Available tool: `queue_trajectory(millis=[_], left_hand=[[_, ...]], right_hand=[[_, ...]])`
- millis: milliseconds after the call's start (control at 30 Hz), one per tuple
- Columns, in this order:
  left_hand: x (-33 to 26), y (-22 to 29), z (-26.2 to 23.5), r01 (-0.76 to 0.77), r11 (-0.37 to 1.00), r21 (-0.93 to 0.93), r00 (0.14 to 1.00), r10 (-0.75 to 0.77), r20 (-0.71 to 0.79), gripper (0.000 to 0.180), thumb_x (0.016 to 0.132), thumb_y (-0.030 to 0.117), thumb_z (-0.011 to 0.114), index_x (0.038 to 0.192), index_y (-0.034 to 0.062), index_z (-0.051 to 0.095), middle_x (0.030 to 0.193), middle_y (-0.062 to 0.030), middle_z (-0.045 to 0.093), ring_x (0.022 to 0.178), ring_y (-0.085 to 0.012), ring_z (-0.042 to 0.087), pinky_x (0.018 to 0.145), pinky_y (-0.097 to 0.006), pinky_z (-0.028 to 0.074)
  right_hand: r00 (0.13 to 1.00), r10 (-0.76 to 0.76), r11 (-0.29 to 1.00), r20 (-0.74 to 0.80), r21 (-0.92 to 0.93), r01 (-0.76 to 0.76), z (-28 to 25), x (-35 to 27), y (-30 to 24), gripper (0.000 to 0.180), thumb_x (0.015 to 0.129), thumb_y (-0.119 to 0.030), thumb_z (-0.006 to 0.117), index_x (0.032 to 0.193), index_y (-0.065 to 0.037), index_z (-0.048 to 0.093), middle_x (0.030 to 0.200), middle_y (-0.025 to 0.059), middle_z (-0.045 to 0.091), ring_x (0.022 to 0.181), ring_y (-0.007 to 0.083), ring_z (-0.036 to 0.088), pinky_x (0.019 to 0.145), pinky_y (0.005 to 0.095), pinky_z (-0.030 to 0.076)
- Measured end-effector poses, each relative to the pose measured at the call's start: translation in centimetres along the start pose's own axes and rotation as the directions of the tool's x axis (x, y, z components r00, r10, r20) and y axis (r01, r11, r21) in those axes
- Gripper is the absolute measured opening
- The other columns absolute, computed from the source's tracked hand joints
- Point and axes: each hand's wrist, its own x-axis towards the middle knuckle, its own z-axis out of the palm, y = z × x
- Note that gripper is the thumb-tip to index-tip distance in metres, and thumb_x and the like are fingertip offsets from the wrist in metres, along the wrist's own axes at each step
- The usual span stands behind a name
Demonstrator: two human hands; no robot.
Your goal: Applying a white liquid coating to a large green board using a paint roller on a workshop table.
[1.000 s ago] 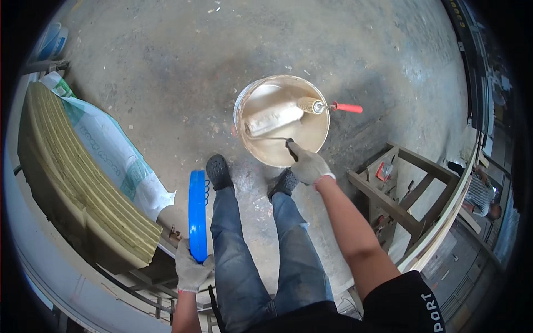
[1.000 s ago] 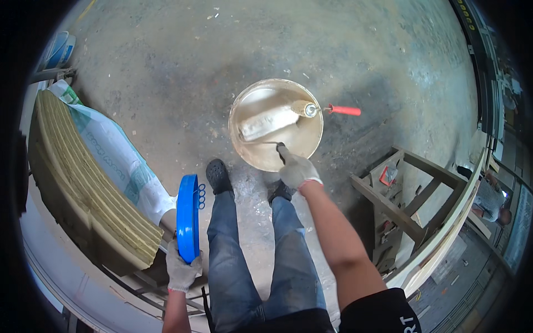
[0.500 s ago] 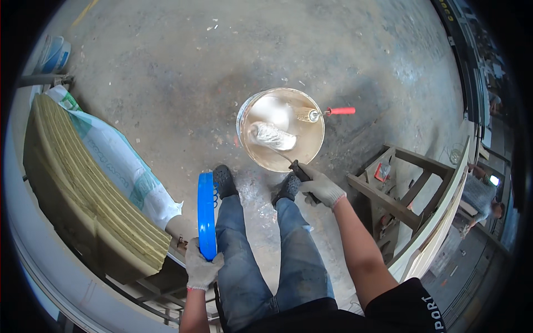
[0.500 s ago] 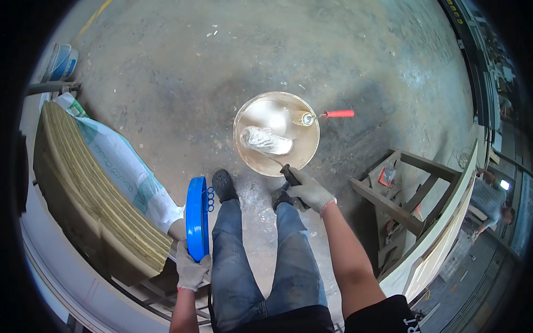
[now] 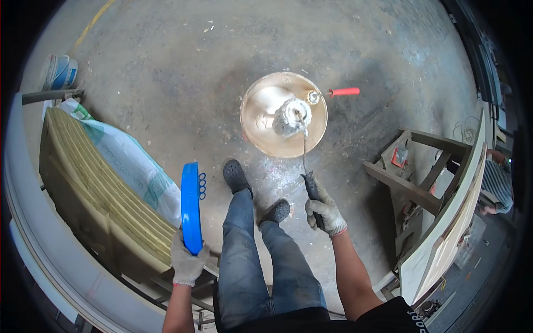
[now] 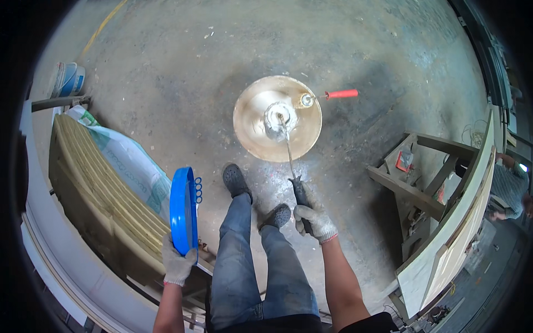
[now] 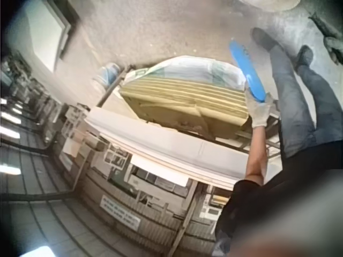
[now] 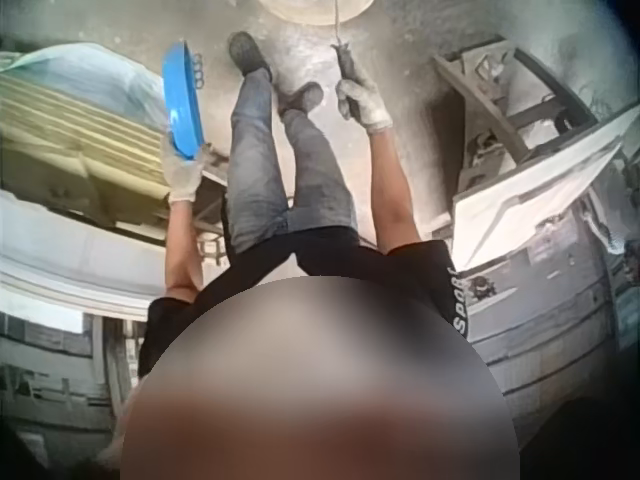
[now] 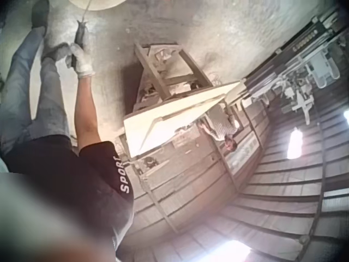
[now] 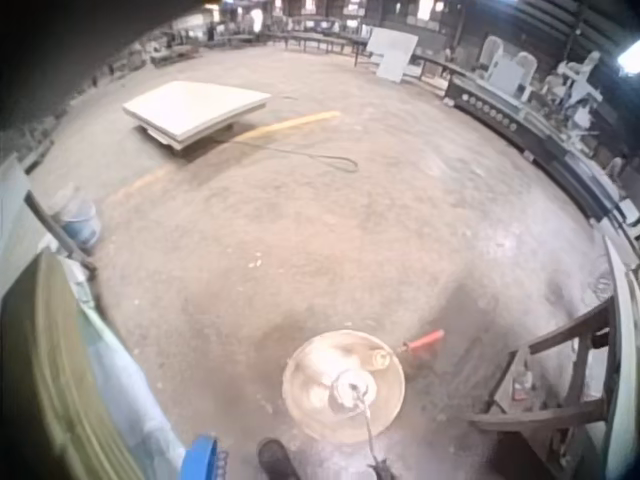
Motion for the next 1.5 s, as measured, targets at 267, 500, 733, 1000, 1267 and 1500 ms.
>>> queue_trajectory(millis=[267, 500, 733, 1000, 1267, 1500], left_hand=[[-6.6, -0.6, 4.4, -0.039, 0.97, -0.238, 0.992, 0.009, -0.128, 0.061, 0.076, 0.02, 0.085, 0.124, 0.0021, 0.053, 0.109, -0.0093, 0.063, 0.098, -0.0189, 0.064, 0.09, -0.036, 0.055], [-12.5, -1.3, 6.1, -0.007, 0.973, -0.232, 0.989, -0.028, -0.148, 0.064, 0.075, 0.028, 0.087, 0.123, 0.0022, 0.054, 0.11, -0.0089, 0.063, 0.099, -0.0192, 0.064, 0.092, -0.035, 0.054], [-15.1, -1.6, 7.8, -0.061, 0.967, -0.245, 0.985, 0.018, -0.173, 0.057, 0.073, 0.021, 0.084, 0.118, 0.0024, 0.055, 0.106, -0.0108, 0.064, 0.095, -0.0217, 0.064, 0.089, -0.037, 0.054], [-16.5, -2.9, 7.4, -0.033, 0.972, -0.234, 0.993, 0.004, -0.121, 0.056, 0.071, 0.015, 0.083, 0.119, 0.0018, 0.056, 0.105, -0.0114, 0.065, 0.095, -0.0226, 0.064, 0.089, -0.038, 0.054], [-15.8, -6.0, 7.9, -0.058, 0.959, -0.276, 0.995, 0.031, -0.1, 0.078, 0.074, 0.014, 0.085, 0.142, -0.0022, 0.05, 0.128, -0.0155, 0.062, 0.113, -0.0286, 0.062, 0.103, -0.042, 0.051], [-14.6, -9.7, 7.1, -0.095, 0.95, -0.297, 0.986, 0.049, -0.159, 0.093, 0.075, 0.018, 0.085, 0.153, -0.0037, 0.04, 0.138, -0.0199, 0.055, 0.123, -0.0311, 0.057, 0.111, -0.042, 0.046]], right_hand=[[0.993, -0.112, 0.994, 0.028, 0.008, 0.112, -2.5, -5.1, 0.1, 0.093, 0.089, -0.007, 0.065, 0.172, -0.021, 0.026, 0.072, 0.0061, 0.06, 0.046, 0.0189, 0.057, 0.038, 0.033, 0.044], [0.977, -0.203, 0.959, 0.056, -0.189, 0.21, -3.7, -9.1, -0.8, 0.092, 0.088, -0.007, 0.067, 0.171, -0.015, 0.026, 0.077, 0.0042, 0.061, 0.049, 0.0156, 0.057, 0.042, 0.0321, 0.048], [0.983, -0.175, 0.88, 0.061, -0.437, 0.184, -2.4, -9.7, -1.5, 0.09, 0.089, -0.01, 0.071, 0.17, -0.014, 0.031, 0.082, 0.0029, 0.06, 0.054, 0.0119, 0.06, 0.046, 0.0285, 0.047], [0.898, -0.418, 0.494, 0.137, -0.795, 0.351, -2.5, -7.8, 1.1, 0.078, 0.093, -0.015, 0.071, 0.164, -0.012, 0.04, 0.106, 0.0152, 0.073, 0.074, 0.0208, 0.071, 0.071, 0.0362, 0.058], [0.695, -0.677, 0.176, 0.243, -0.863, 0.473, -5.0, -7.9, 1.8, 0.071, 0.091, -0.013, 0.068, 0.16, -0.013, 0.049, 0.154, 0.0188, 0.058, 0.137, 0.0336, 0.061, 0.115, 0.0422, 0.05], [0.792, -0.6, 0.073, 0.113, -0.978, 0.195, -4.1, -8.1, 1.1, 0.072, 0.092, -0.02, 0.068, 0.161, -0.024, 0.045, 0.113, 0.0207, 0.073, 0.098, 0.0412, 0.073, 0.088, 0.0518, 0.058]])
